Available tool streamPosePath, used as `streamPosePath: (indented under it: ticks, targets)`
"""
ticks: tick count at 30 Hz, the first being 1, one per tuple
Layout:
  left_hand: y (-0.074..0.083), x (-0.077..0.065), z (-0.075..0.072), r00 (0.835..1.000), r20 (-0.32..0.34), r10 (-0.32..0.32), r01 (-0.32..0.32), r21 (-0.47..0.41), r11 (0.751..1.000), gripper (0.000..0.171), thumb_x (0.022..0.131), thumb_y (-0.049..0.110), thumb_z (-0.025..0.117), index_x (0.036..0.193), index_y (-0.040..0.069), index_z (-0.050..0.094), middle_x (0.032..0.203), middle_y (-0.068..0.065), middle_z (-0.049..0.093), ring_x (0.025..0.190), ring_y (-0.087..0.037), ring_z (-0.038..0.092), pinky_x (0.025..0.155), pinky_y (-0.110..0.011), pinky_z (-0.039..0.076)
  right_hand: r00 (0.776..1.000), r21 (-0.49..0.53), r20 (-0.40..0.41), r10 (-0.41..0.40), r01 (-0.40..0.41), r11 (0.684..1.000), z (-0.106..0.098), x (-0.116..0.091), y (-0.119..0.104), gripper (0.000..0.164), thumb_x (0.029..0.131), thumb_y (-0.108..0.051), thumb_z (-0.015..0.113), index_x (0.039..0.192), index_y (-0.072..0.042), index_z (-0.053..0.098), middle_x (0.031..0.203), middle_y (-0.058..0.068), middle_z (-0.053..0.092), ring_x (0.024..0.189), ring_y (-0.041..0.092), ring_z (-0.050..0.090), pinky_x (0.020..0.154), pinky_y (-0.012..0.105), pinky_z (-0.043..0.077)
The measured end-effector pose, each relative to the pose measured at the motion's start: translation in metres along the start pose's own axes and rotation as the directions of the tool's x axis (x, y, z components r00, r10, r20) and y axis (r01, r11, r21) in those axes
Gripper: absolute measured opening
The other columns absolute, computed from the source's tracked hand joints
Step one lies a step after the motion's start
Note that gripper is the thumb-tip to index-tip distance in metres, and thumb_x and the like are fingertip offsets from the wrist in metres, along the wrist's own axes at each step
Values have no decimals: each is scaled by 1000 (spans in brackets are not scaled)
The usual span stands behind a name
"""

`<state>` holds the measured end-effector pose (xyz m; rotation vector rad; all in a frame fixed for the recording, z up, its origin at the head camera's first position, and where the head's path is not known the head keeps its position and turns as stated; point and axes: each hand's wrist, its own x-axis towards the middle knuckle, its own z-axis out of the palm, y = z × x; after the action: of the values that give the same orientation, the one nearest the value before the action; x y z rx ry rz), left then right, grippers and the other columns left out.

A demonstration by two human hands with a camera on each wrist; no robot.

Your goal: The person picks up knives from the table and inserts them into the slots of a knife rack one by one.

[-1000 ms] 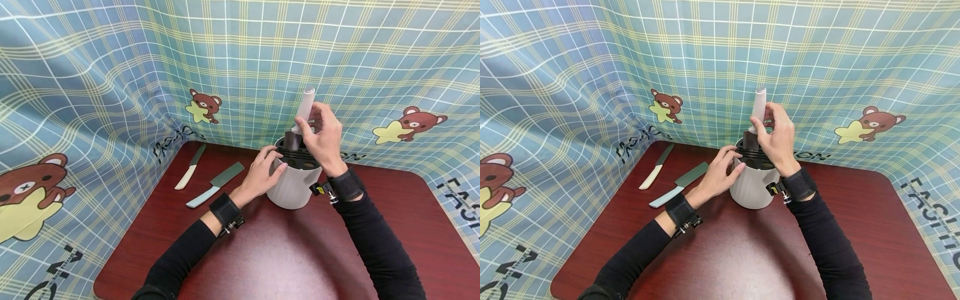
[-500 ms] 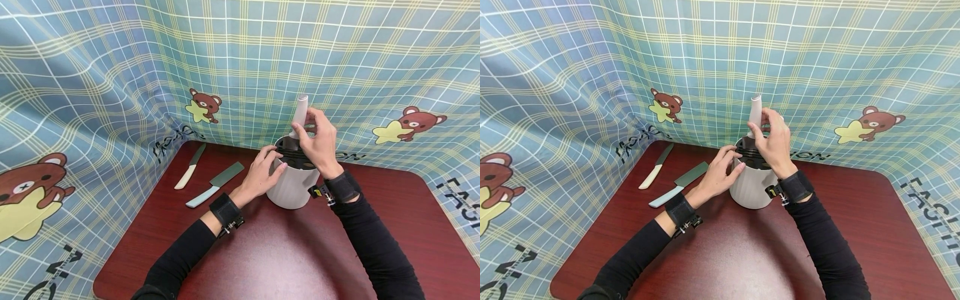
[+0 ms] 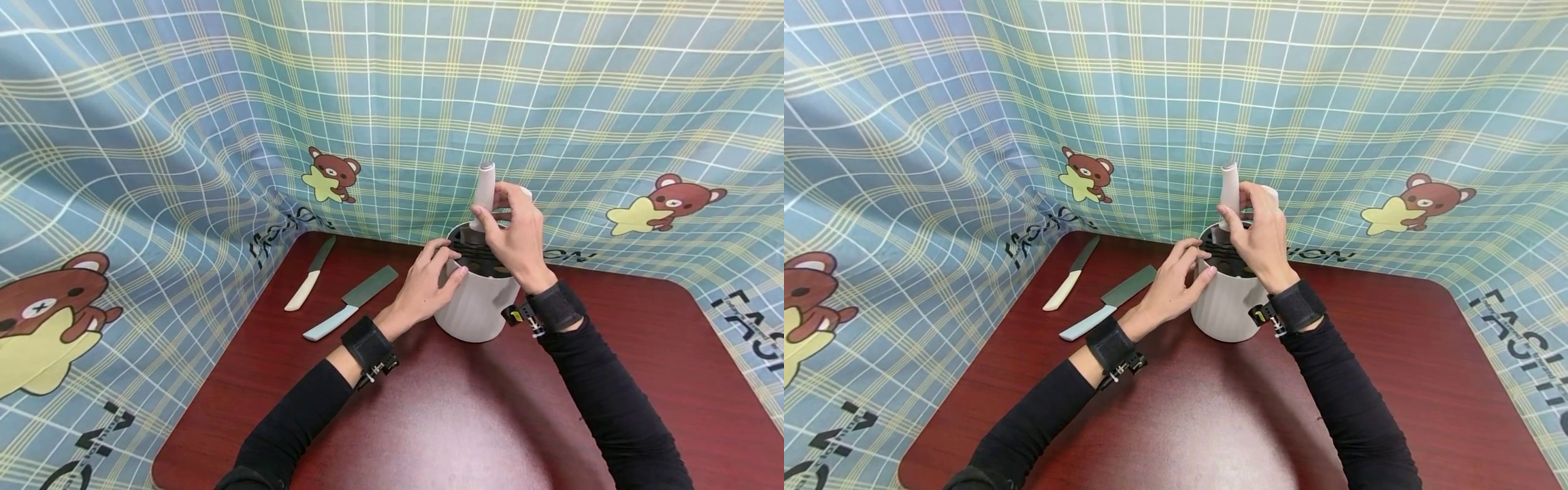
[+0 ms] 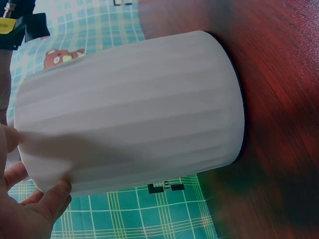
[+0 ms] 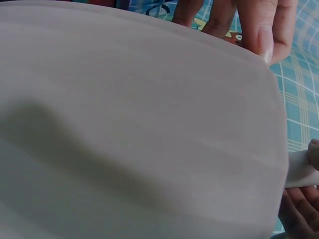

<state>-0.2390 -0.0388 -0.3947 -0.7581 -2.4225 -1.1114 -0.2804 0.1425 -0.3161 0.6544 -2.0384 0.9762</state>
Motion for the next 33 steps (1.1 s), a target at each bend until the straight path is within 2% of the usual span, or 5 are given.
streamPosePath:
  ticks: [33]
  targets:
    - [0,1,-1,1000,7,-6,6,-3,1000,32,104,33,56,126,10,63,150,-12,45,137,-27,51,106,-45,49,996,-23,83,18,-16,1000,6,-8,8,39,92,-18,76,125,-3,61,111,20,67,94,32,71,73,47,62]
